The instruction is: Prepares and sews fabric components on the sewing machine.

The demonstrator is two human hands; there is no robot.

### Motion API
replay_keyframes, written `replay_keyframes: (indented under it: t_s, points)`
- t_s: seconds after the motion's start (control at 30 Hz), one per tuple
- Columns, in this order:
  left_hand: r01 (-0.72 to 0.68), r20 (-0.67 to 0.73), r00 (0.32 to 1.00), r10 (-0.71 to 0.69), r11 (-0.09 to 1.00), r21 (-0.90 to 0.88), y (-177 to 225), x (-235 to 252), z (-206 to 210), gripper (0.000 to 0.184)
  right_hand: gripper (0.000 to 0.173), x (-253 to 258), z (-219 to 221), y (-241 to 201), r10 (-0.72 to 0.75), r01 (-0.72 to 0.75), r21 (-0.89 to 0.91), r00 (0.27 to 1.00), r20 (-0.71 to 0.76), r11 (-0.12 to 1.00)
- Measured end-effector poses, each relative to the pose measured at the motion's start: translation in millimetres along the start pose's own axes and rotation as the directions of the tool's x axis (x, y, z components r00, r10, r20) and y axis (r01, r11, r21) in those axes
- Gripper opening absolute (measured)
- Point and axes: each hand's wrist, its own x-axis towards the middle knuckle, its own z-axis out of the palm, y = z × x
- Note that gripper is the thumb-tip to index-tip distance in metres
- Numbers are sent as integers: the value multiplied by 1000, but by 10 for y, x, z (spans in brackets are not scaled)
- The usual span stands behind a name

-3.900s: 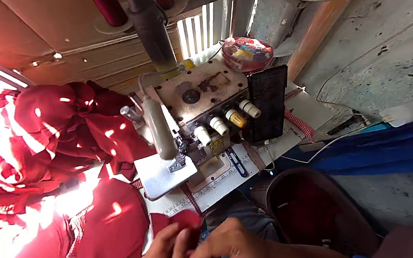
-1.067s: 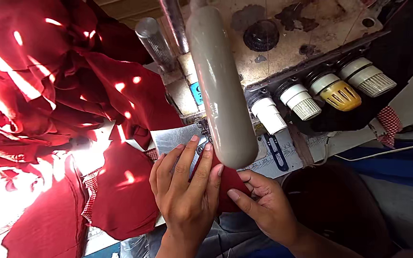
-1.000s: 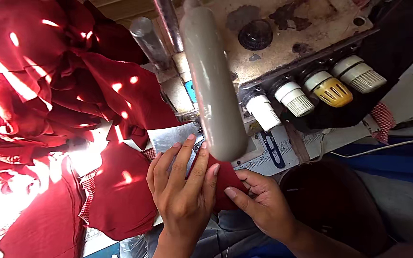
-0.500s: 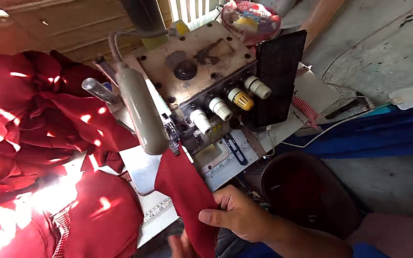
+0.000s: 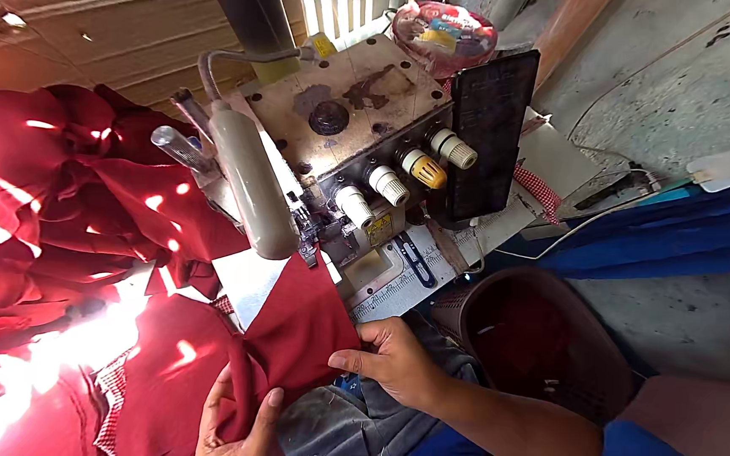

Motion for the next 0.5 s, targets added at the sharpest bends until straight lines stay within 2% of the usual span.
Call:
replay_keyframes:
  t_s: [0.1,0.17,0.27,0.33,0.4,0.5]
  points:
    - [52,-25,998,-56,988,-143,2,-34,40,53,15,-13,-28,-28,13,-13,-6,1000,-16,1000]
    - [89,-29,995,-95,981,-172,12,-45,69,42,19,-20,-33,-13,-24,22,-55,999,-37,998]
    - [84,-7,996,-86,985,-152,7,-15,42,32,29,-39,-19,38,-221,195,-304,974,-55,933]
    - [26,-6,1000,-26,996,-88,15,9,7,35,32,-55,-12,58,-344,299,-435,939,-27,850]
    - [-55,-14,998,55,998,-11,34,24,-1,42,30,-76,-17,51,-356,323,-415,934,-4,851]
    - [-173,-14,985,173,984,33,75,3,5,50,25,-93,-24,9,-190,189,-188,982,13,964]
